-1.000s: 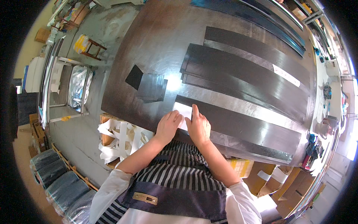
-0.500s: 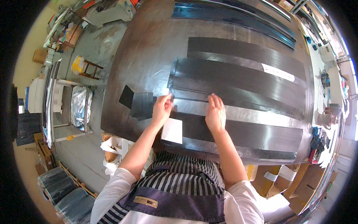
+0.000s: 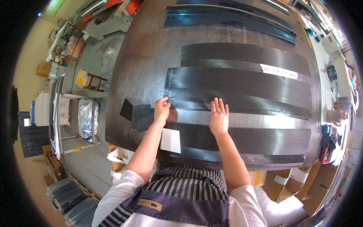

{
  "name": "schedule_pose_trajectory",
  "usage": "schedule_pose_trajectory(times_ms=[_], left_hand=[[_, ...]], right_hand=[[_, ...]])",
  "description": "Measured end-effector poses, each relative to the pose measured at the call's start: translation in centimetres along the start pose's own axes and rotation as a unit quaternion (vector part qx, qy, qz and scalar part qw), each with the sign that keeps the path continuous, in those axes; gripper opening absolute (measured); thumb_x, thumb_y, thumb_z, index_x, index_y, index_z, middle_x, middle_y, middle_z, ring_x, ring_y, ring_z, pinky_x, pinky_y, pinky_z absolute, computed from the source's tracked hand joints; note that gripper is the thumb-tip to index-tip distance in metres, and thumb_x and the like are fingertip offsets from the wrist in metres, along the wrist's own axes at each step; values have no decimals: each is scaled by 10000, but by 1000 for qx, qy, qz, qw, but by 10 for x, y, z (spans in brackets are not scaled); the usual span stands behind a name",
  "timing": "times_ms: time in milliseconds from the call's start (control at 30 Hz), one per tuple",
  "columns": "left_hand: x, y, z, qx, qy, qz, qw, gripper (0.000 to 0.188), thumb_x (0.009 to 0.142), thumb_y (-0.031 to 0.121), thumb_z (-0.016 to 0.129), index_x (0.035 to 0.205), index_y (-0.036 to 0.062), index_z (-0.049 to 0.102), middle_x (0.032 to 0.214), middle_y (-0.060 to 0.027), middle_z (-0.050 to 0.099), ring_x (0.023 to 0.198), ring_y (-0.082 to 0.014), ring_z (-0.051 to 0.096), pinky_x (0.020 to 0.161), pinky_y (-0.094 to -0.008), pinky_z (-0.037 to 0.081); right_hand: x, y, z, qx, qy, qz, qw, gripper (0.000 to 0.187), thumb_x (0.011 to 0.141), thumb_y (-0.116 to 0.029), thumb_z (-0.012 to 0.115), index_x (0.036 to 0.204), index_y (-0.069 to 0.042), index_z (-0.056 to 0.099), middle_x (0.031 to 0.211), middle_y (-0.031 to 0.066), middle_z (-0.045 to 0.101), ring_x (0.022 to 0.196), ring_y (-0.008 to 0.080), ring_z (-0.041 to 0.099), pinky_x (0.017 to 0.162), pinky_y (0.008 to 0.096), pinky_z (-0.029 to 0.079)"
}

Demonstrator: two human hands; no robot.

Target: The person picks up small, dark rectangular metal sheets from a pile on a large workbench. They place each sheet onto a larger, shiny metal surface, aligning it with other sheets already arranged there. The person repeats this process, handling the sheets one by one to build a neat stack.

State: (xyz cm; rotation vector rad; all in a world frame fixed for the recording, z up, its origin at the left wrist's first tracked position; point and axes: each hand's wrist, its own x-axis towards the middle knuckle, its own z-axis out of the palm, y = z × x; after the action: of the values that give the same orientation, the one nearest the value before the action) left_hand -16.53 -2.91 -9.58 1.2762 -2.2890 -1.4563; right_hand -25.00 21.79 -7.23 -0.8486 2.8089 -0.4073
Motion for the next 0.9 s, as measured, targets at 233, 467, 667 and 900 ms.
schedule_pose_trajectory(times_ms=[233,467,667,900], left_hand=[[-1,-5,15,-47,65,-23,996,392,810,1,643,1194,-51,584,1080,-150,573,962,-220,579,866,-322,472],[-4,30,13,-216,50,-151,963,347,789,-20,665,1131,-20,611,980,-80,612,952,-174,567,900,-308,434],[4,36,-1,-439,30,-77,895,50,879,56,635,894,54,587,901,-42,607,886,-159,593,867,-322,495],[13,78,-16,-354,-68,-4,933,305,940,207,615,1177,18,591,1053,-77,640,888,-148,623,770,-298,526]], right_hand=[[-1,-1,-1,-19,-4,-6,1000,613,815,-3,501,1418,-29,397,1527,91,324,1442,238,228,1176,453,156],[-3,-2,-7,-47,-17,-4,999,596,831,-23,502,1419,-39,402,1528,75,326,1444,222,225,1175,470,152],[-3,1,-3,-25,-8,-6,1000,580,845,-26,484,1419,-50,405,1528,67,329,1444,216,225,1176,470,144],[-2,8,2,6,39,-14,999,555,804,3,529,1356,-44,484,1479,81,404,1407,231,304,1160,471,196]])
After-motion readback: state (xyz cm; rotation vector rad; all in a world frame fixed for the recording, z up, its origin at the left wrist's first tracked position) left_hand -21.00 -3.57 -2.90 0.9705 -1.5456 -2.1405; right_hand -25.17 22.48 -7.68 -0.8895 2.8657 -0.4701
